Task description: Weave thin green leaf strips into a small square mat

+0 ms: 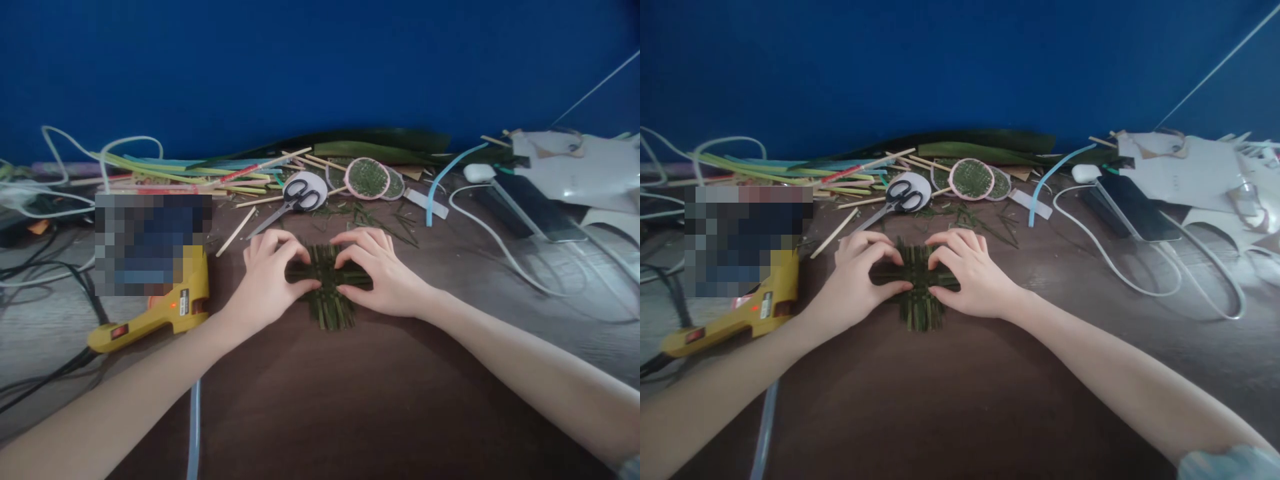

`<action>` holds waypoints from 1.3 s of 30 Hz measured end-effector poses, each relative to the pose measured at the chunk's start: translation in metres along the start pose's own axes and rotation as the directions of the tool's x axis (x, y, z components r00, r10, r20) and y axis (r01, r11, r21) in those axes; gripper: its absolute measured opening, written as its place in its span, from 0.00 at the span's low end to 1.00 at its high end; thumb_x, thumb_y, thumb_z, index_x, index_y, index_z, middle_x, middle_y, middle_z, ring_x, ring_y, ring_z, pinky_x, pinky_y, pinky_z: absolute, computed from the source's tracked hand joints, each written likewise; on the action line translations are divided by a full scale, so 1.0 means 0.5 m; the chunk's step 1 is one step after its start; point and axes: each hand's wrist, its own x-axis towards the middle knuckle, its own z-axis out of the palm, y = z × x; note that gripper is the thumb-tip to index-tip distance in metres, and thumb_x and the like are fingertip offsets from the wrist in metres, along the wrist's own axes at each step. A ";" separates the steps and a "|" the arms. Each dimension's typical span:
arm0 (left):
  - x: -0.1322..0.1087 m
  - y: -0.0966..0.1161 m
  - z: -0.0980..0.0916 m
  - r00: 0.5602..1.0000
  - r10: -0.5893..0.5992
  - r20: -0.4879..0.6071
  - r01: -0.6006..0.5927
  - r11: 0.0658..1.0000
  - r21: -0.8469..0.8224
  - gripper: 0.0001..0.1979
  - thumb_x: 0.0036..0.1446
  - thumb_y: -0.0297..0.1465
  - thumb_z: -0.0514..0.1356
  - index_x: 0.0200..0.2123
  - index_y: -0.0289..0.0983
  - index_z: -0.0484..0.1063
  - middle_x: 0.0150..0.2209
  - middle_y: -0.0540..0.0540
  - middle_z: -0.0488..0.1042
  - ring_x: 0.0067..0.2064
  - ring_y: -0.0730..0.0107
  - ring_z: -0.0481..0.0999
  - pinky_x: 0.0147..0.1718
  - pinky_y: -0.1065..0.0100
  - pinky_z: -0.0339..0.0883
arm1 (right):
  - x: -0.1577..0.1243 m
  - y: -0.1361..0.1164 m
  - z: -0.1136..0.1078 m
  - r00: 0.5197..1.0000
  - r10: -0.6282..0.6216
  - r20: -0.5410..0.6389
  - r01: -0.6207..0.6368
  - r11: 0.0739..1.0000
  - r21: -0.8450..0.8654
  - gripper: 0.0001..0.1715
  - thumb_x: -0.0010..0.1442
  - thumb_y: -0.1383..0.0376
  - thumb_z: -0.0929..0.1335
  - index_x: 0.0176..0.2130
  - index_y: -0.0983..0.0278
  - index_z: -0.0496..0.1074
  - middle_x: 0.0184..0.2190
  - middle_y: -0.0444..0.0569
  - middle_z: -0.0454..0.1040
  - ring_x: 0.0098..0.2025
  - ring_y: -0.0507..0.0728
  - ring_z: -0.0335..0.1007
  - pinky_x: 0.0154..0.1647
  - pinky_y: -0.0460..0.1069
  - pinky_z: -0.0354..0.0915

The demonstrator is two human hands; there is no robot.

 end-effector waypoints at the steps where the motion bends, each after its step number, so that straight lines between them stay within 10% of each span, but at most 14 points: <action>1: 0.000 0.001 -0.001 1.000 0.009 0.013 -0.009 1.000 -0.004 0.13 0.46 0.38 0.64 0.31 0.39 0.67 0.41 0.47 0.62 0.48 0.58 0.60 0.48 0.54 0.53 | 0.000 0.000 0.000 1.000 0.002 0.001 -0.002 1.000 -0.002 0.09 0.52 0.63 0.66 0.36 0.61 0.63 0.51 0.52 0.64 0.53 0.62 0.53 0.49 0.59 0.53; 39: -0.008 0.005 0.006 0.986 0.153 0.072 -0.159 0.984 0.076 0.14 0.50 0.41 0.61 0.36 0.39 0.68 0.41 0.45 0.65 0.47 0.57 0.60 0.45 0.56 0.53 | 0.004 -0.015 0.006 0.998 0.055 -0.036 -0.055 0.998 0.018 0.04 0.55 0.63 0.65 0.34 0.61 0.66 0.47 0.51 0.67 0.51 0.61 0.56 0.48 0.57 0.55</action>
